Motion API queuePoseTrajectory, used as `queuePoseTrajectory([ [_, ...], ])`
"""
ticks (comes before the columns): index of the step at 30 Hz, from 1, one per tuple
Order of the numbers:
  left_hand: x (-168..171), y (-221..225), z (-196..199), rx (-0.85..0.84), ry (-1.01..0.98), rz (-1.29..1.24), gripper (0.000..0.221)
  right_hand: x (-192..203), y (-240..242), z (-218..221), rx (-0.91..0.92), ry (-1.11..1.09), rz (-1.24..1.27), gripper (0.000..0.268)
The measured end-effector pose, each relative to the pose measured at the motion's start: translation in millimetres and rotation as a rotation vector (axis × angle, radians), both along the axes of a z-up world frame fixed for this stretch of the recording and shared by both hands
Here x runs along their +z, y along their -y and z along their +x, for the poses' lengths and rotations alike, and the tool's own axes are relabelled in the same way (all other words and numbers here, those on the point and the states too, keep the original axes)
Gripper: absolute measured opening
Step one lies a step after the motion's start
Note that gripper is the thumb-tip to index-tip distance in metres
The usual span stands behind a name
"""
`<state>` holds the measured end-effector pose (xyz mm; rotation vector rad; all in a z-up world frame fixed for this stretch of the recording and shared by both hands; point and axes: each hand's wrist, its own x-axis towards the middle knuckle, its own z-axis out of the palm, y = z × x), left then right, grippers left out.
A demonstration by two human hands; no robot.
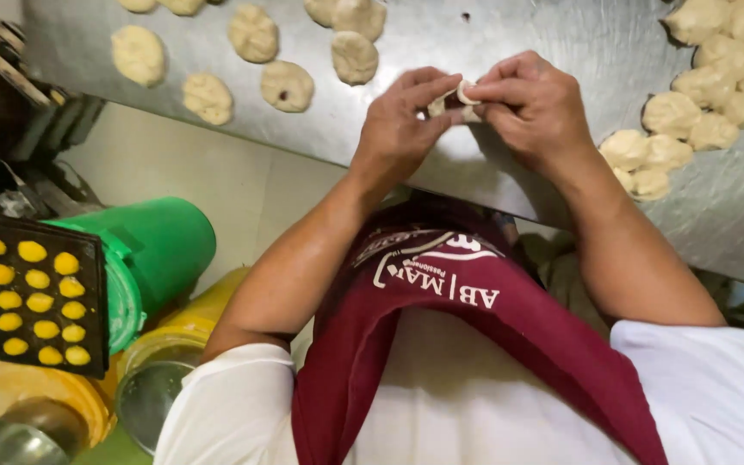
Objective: Filling small portions of dough with a dark paste and sealing them by hand on a metal workbench.
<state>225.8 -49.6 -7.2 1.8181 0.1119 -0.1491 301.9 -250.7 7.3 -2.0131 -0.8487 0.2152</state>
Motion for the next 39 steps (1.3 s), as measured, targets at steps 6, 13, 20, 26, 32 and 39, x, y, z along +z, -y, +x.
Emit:
queuePoseTrajectory([
  [6,-46,33,21,0.196,0.263,0.282,0.012,-10,16,26,0.069,-0.001,-0.163,0.028],
  [13,-49,35,4,0.061,0.368,0.407,0.057,-17,25,38,0.175,0.046,-0.050,0.019],
  [20,-27,30,17,0.257,-0.026,0.199,0.048,-20,3,27,0.143,0.043,0.079,0.053],
  [26,-58,31,37,0.069,0.278,0.449,0.056,1,10,52,0.174,-0.153,-0.382,0.068],
  [32,-35,-20,25,0.138,0.107,0.187,0.079,-90,-66,45,0.039,-0.212,0.786,0.069],
  [39,-7,-32,39,-0.155,0.302,0.640,0.038,-61,-73,78,-0.357,0.051,0.556,0.009],
])
